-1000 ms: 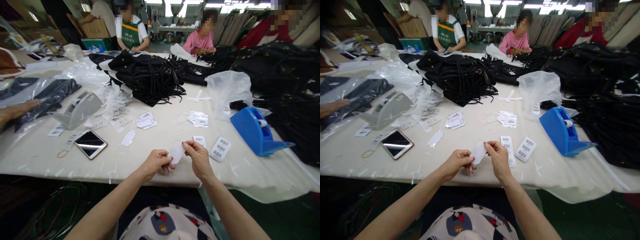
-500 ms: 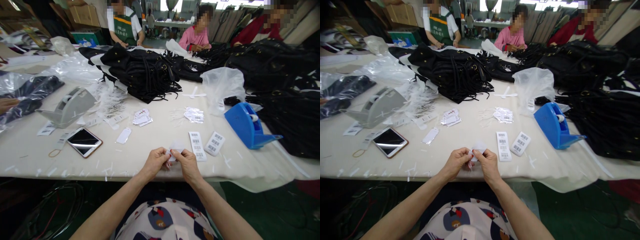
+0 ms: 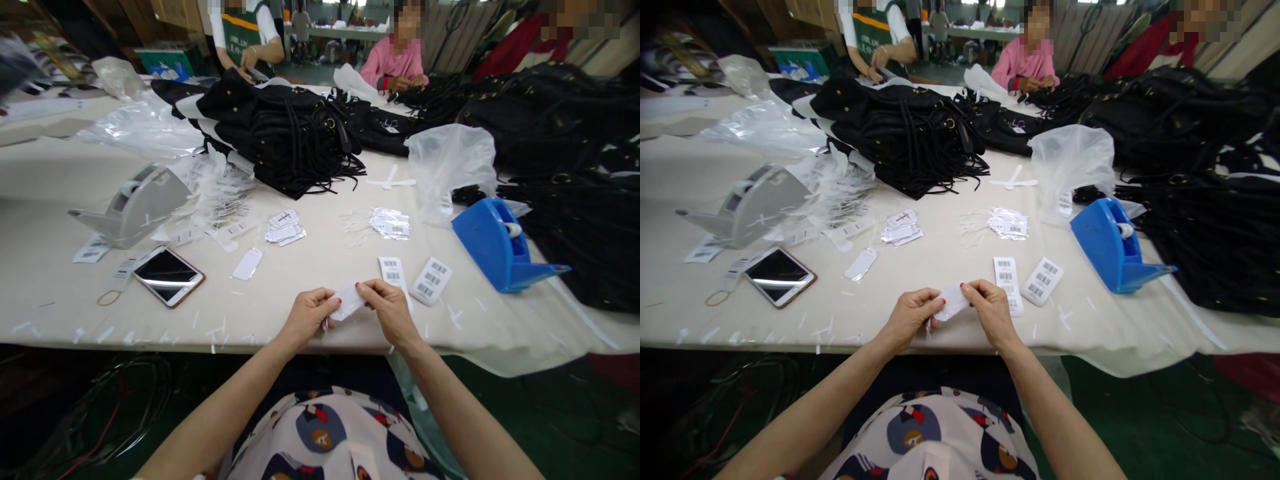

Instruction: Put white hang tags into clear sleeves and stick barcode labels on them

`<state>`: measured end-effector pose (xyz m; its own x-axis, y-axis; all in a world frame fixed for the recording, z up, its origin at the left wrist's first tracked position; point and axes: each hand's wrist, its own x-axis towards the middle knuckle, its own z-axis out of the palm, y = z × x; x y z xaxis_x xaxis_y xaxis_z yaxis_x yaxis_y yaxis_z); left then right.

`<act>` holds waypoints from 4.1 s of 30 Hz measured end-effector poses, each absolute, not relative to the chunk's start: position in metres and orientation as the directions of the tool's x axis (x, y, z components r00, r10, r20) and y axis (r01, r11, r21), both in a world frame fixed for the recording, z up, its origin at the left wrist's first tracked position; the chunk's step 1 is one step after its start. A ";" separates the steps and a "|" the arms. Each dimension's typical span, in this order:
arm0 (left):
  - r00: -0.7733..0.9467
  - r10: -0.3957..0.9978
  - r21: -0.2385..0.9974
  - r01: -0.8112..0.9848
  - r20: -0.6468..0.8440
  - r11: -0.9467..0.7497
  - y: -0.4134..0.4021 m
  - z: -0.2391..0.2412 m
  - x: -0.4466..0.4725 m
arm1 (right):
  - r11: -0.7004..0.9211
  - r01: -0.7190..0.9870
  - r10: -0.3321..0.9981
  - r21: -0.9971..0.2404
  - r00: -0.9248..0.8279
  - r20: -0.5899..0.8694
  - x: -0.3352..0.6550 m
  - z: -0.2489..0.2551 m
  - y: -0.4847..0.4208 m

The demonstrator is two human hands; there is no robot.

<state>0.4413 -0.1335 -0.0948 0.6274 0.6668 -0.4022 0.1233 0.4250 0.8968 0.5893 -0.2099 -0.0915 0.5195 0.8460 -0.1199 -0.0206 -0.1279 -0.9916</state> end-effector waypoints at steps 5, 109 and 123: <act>0.608 0.612 0.862 0.334 -0.507 0.382 -0.115 -0.087 0.424 | -0.159 -0.078 0.804 -0.984 0.568 -0.175 0.588 -0.108 -0.205; 0.756 0.655 0.996 0.054 0.005 -0.070 -0.169 -0.066 0.503 | -0.113 0.268 0.784 -0.957 0.616 0.080 0.611 -0.062 -0.262; 0.772 0.586 0.910 0.026 0.244 -0.413 -0.169 -0.078 0.496 | -0.149 0.130 0.728 -0.980 0.685 -0.020 0.611 -0.064 -0.262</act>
